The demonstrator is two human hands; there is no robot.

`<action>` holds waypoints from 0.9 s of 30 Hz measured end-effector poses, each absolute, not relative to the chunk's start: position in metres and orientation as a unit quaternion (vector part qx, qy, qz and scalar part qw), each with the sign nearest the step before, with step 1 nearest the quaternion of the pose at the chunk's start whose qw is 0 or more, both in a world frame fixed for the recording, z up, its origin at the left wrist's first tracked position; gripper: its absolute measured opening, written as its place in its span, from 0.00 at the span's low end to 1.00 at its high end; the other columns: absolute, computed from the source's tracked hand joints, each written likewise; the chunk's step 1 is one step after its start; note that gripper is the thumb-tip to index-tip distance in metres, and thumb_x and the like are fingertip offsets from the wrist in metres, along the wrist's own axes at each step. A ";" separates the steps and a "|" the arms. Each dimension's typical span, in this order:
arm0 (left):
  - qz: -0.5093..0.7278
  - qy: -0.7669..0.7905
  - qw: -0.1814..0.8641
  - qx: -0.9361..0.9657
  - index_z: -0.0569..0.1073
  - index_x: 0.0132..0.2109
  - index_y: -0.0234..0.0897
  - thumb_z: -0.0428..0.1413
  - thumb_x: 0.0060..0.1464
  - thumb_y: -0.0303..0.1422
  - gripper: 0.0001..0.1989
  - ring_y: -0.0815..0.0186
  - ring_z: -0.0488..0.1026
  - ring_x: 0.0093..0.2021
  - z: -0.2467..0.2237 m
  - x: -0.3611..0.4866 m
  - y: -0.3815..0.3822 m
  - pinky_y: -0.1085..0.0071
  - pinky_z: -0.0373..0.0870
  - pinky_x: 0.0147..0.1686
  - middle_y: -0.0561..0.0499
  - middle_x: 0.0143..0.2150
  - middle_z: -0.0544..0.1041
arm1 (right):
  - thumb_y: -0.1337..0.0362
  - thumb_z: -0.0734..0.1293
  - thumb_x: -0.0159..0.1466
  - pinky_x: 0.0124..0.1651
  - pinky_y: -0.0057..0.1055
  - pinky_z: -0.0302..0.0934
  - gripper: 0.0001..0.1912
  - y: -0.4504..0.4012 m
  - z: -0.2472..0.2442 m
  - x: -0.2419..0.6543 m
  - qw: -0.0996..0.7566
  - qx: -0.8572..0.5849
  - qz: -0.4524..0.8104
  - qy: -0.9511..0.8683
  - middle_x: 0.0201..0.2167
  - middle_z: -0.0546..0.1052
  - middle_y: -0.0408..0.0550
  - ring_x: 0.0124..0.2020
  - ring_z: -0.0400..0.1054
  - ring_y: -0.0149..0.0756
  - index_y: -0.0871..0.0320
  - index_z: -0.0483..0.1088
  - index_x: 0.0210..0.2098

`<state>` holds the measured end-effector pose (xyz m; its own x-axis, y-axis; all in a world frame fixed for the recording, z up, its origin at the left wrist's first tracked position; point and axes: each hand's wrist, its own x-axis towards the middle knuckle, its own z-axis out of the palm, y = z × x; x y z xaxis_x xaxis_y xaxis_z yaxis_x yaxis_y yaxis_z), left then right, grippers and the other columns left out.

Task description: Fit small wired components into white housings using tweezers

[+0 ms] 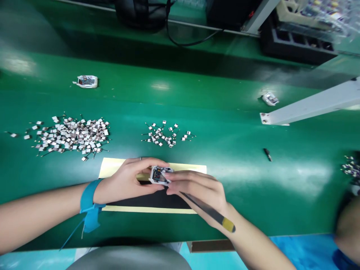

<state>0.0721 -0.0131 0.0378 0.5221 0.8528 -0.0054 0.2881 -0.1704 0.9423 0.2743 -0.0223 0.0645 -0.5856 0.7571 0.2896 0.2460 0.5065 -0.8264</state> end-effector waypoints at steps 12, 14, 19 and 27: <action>0.328 0.358 0.496 0.720 0.64 0.29 0.34 0.57 0.49 0.27 0.06 0.69 0.72 0.44 0.035 0.072 -0.011 0.76 0.68 0.43 0.47 0.48 0.72 | 0.79 0.71 0.51 0.44 0.30 0.68 0.23 -0.032 0.057 0.273 0.418 -0.313 0.396 -0.755 0.43 0.72 0.46 0.42 0.68 0.36 0.57 0.67 0.45; 0.339 0.361 0.494 0.714 0.63 0.29 0.34 0.57 0.48 0.28 0.08 0.69 0.71 0.44 0.035 0.072 -0.011 0.76 0.67 0.43 0.47 0.48 0.72 | 0.77 0.71 0.51 0.44 0.30 0.68 0.18 -0.031 0.055 0.270 0.444 -0.368 0.438 -0.689 0.39 0.74 0.44 0.40 0.69 0.36 0.56 0.69 0.40; 0.359 0.344 0.500 0.709 0.62 0.27 0.34 0.58 0.47 0.26 0.09 0.68 0.71 0.46 0.035 0.072 -0.012 0.76 0.68 0.42 0.45 0.48 0.72 | 0.76 0.72 0.51 0.45 0.32 0.67 0.15 -0.029 0.050 0.266 0.432 -0.383 0.470 -0.667 0.37 0.75 0.45 0.40 0.70 0.38 0.58 0.70 0.36; 0.381 0.329 0.498 0.706 0.62 0.26 0.34 0.58 0.47 0.26 0.11 0.67 0.72 0.45 0.036 0.070 -0.013 0.76 0.69 0.40 0.43 0.47 0.72 | 0.81 0.70 0.51 0.42 0.33 0.68 0.19 -0.032 0.050 0.263 0.475 -0.353 0.390 -0.706 0.39 0.74 0.47 0.40 0.69 0.38 0.59 0.70 0.39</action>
<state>0.0704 -0.0125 0.0364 0.4932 0.8440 0.2110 0.0850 -0.2881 0.9538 0.2629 -0.0321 0.0502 -0.2994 0.8683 0.3954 0.1273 0.4471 -0.8854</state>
